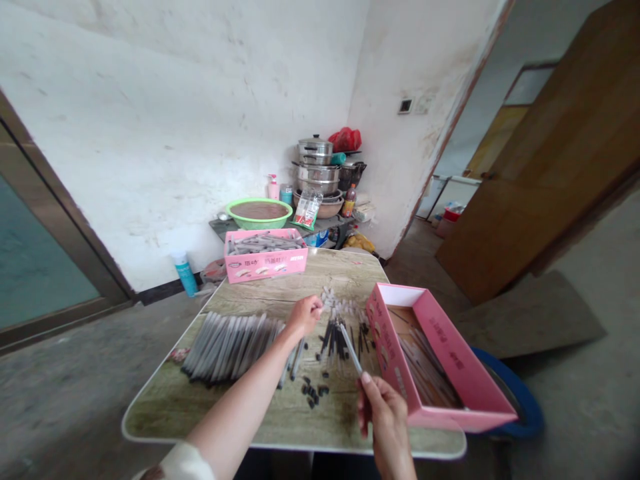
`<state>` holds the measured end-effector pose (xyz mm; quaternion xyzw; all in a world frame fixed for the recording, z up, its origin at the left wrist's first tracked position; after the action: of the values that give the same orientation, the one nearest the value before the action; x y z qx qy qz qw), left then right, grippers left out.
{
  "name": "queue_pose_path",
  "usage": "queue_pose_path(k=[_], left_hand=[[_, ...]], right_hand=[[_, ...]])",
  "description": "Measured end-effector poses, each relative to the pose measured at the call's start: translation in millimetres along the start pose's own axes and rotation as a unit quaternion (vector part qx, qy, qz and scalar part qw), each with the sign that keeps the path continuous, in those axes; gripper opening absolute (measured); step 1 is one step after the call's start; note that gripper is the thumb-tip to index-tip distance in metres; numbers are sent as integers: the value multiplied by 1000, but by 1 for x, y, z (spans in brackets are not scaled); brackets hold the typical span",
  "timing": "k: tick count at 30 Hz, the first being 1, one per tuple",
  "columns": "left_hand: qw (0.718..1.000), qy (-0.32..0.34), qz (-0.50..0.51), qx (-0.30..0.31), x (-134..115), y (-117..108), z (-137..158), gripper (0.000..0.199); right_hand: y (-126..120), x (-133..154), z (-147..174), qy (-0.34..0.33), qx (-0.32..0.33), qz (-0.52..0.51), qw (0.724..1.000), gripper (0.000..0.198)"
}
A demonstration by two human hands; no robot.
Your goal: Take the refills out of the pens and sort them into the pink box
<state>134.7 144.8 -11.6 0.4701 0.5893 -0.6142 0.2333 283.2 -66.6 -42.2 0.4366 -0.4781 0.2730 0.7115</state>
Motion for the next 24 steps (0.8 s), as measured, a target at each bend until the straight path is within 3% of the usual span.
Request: queue_pose_path(k=[5, 8, 14, 24], left_hand=[[993, 20, 111, 24, -21, -29, 61, 24], [982, 32, 186, 22, -32, -46, 83, 24], [977, 42, 206, 28, -39, -55, 91, 24], [972, 31, 230, 29, -42, -56, 96, 27]], right_hand=[[3, 21, 7, -41, 12, 116, 992, 47], [11, 32, 14, -58, 37, 163, 984, 47], [26, 37, 22, -66, 67, 194, 976, 46], [28, 37, 25, -83, 74, 244, 963, 45]])
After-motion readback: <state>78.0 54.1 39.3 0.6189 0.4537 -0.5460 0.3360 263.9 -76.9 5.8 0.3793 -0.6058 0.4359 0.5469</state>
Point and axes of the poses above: each hand's wrist, its own z-axis away from the middle knuckle, its own y-axis out of the palm, x = y × z, the point moved 9 cm from there along -z, towards the middle knuckle, and after that the axes turned 11 degrees about -z, right-handed, at the moved point
